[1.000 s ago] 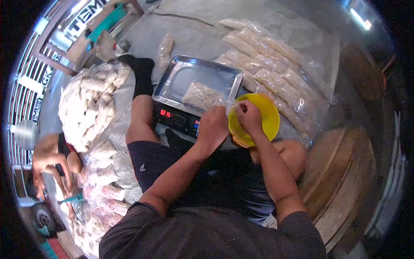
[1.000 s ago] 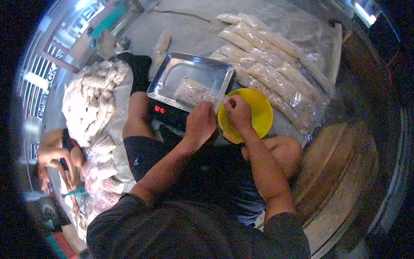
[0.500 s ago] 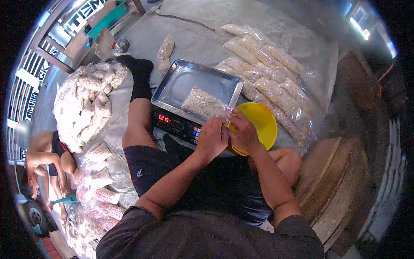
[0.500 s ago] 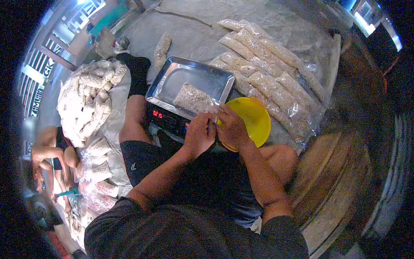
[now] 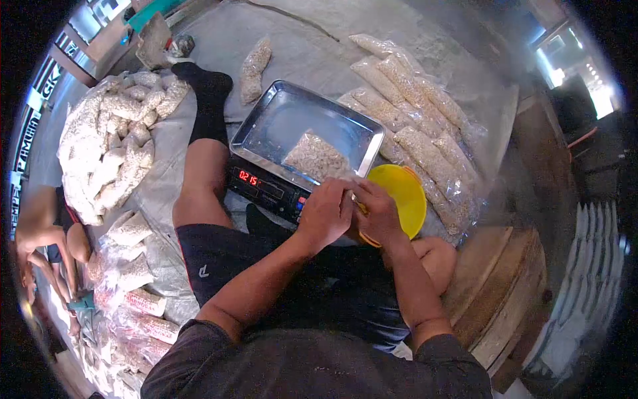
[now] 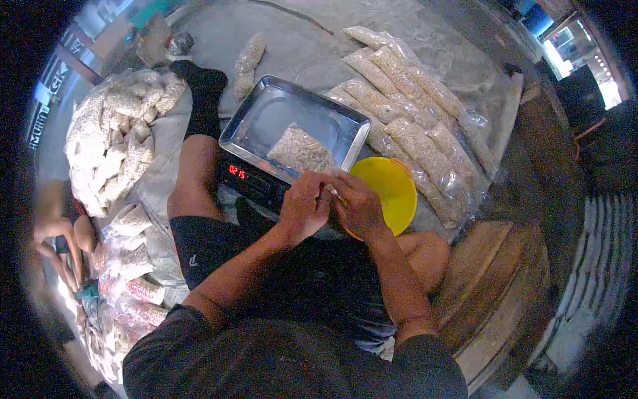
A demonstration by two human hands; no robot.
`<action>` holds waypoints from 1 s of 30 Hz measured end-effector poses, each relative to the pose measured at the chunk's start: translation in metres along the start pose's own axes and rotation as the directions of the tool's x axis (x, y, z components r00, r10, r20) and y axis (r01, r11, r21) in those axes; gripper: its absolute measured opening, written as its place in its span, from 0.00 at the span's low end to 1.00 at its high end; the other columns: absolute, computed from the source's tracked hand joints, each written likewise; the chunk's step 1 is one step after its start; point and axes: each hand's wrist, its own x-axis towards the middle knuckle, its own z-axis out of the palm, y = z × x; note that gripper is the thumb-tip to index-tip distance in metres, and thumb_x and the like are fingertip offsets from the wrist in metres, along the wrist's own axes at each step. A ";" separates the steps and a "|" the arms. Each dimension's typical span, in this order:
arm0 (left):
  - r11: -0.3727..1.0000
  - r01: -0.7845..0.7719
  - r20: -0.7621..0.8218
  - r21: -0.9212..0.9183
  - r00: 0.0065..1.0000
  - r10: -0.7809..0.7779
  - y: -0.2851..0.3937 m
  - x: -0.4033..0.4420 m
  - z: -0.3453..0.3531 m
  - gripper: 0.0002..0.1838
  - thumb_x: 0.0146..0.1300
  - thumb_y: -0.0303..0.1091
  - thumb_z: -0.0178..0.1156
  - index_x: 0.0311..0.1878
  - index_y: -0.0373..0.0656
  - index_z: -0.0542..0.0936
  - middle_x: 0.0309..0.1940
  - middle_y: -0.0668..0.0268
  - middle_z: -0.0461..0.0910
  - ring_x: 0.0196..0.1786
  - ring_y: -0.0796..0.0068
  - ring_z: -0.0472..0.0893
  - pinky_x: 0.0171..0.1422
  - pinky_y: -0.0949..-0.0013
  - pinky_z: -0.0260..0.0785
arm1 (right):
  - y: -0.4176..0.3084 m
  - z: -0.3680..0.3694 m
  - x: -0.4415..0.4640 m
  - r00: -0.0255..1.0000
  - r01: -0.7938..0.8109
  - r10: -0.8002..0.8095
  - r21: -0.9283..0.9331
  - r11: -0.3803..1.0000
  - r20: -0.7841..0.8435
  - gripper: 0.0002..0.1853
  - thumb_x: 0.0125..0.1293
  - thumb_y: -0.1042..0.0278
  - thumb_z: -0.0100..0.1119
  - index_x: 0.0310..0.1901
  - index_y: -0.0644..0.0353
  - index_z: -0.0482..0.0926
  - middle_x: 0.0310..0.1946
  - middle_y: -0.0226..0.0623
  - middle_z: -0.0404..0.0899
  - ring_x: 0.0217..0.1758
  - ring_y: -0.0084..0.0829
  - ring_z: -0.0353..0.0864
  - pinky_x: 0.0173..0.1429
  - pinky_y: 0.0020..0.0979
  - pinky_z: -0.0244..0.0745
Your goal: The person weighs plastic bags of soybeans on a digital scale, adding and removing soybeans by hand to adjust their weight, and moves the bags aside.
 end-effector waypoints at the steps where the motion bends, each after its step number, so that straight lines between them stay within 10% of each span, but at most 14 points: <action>1: 1.000 -0.010 0.023 -0.011 1.000 0.010 -0.002 0.000 0.002 0.07 0.65 0.26 0.58 0.45 0.37 0.76 0.38 0.49 0.78 0.45 0.42 0.78 0.49 0.47 0.71 | 0.004 0.005 0.001 1.000 0.002 -0.002 0.014 1.000 0.008 0.18 0.63 0.68 0.65 0.56 0.55 0.82 0.54 0.44 0.83 0.54 0.50 0.84 0.56 0.46 0.81; 10: 0.993 0.060 0.118 -0.103 0.992 -0.048 -0.010 0.004 -0.004 0.09 0.68 0.31 0.58 0.48 0.39 0.78 0.40 0.50 0.80 0.45 0.42 0.81 0.50 0.48 0.73 | -0.016 0.001 0.005 0.965 -0.259 0.236 -0.296 0.919 -0.111 0.16 0.62 0.67 0.66 0.52 0.55 0.84 0.51 0.41 0.84 0.52 0.46 0.85 0.55 0.42 0.82; 13: 0.990 0.118 0.103 -0.075 0.989 -0.110 -0.007 0.007 -0.011 0.08 0.68 0.30 0.58 0.47 0.39 0.78 0.40 0.50 0.80 0.45 0.43 0.81 0.49 0.49 0.73 | -0.013 -0.002 -0.003 0.987 -0.143 0.143 -0.001 0.990 -0.068 0.17 0.62 0.68 0.67 0.53 0.57 0.83 0.49 0.41 0.85 0.52 0.44 0.86 0.56 0.42 0.82; 19: 0.979 0.173 0.140 -0.105 0.977 -0.157 0.002 0.004 -0.008 0.08 0.69 0.29 0.57 0.47 0.38 0.78 0.39 0.49 0.80 0.45 0.43 0.80 0.50 0.49 0.72 | 0.007 0.009 -0.012 0.892 -0.453 0.416 0.351 0.820 0.178 0.21 0.63 0.69 0.66 0.59 0.55 0.81 0.52 0.45 0.84 0.55 0.46 0.85 0.60 0.41 0.80; 30: 0.998 -0.056 0.111 -0.006 0.992 0.056 -0.002 -0.002 0.002 0.08 0.63 0.25 0.61 0.45 0.38 0.79 0.38 0.52 0.81 0.44 0.46 0.79 0.52 0.50 0.70 | 0.017 -0.002 0.009 0.985 -0.056 0.046 0.057 0.997 0.168 0.15 0.59 0.67 0.67 0.49 0.56 0.83 0.51 0.43 0.82 0.47 0.52 0.85 0.47 0.48 0.83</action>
